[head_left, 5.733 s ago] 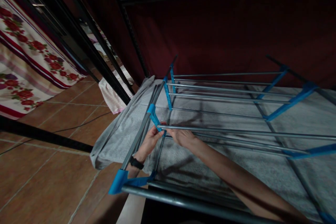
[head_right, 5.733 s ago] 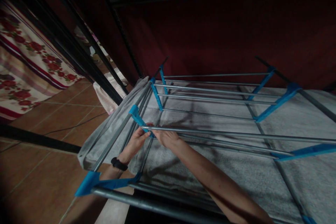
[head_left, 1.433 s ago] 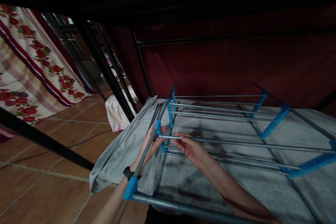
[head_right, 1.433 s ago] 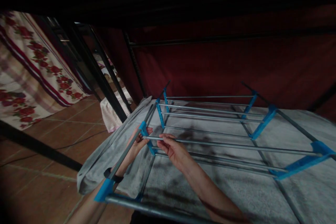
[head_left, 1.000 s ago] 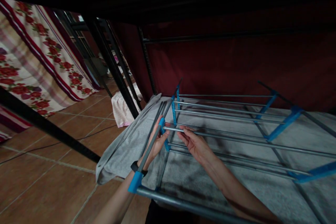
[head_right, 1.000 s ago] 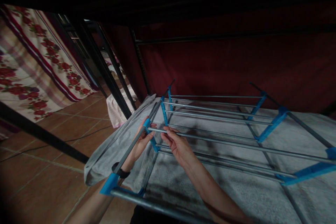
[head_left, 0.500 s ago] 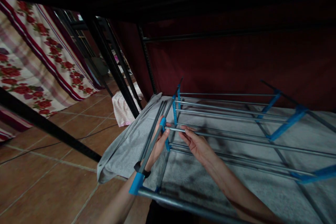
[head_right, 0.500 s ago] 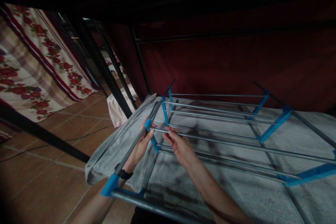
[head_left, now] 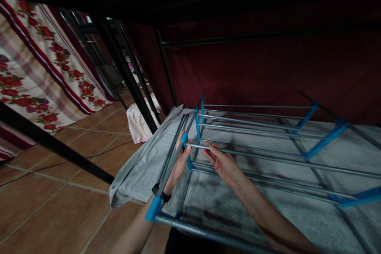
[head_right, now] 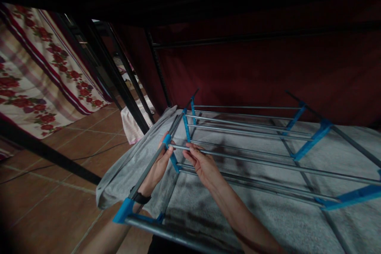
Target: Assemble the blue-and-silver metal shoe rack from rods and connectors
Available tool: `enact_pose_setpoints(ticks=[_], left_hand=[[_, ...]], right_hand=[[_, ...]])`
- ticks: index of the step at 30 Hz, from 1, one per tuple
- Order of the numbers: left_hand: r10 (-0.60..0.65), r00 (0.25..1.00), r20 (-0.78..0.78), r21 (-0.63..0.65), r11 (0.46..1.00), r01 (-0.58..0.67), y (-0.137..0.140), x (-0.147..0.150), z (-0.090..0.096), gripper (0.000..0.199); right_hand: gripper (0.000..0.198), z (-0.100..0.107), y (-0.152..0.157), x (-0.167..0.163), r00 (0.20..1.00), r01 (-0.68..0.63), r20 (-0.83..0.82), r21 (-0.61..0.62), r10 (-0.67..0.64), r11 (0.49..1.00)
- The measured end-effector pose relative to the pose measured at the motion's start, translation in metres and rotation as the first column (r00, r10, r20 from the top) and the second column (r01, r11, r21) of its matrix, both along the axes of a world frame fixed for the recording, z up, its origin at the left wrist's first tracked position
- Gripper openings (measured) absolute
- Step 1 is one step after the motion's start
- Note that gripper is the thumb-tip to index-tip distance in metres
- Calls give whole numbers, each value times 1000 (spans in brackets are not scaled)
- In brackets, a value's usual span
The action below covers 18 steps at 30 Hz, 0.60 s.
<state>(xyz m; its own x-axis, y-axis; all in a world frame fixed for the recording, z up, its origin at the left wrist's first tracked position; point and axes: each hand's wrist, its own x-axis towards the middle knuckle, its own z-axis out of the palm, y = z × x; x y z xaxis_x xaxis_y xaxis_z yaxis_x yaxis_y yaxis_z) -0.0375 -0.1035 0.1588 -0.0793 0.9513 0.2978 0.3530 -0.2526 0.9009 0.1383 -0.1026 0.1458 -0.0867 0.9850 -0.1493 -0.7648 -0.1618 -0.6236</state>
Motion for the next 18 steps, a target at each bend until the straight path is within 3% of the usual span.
enact_pose_setpoints(ticks=[18], left_hand=[[5, 999, -44, 45, 999, -3, 10, -1, -23, 60]], right_hand=[[31, -4, 0, -2, 999, 32, 26, 5, -32, 999]])
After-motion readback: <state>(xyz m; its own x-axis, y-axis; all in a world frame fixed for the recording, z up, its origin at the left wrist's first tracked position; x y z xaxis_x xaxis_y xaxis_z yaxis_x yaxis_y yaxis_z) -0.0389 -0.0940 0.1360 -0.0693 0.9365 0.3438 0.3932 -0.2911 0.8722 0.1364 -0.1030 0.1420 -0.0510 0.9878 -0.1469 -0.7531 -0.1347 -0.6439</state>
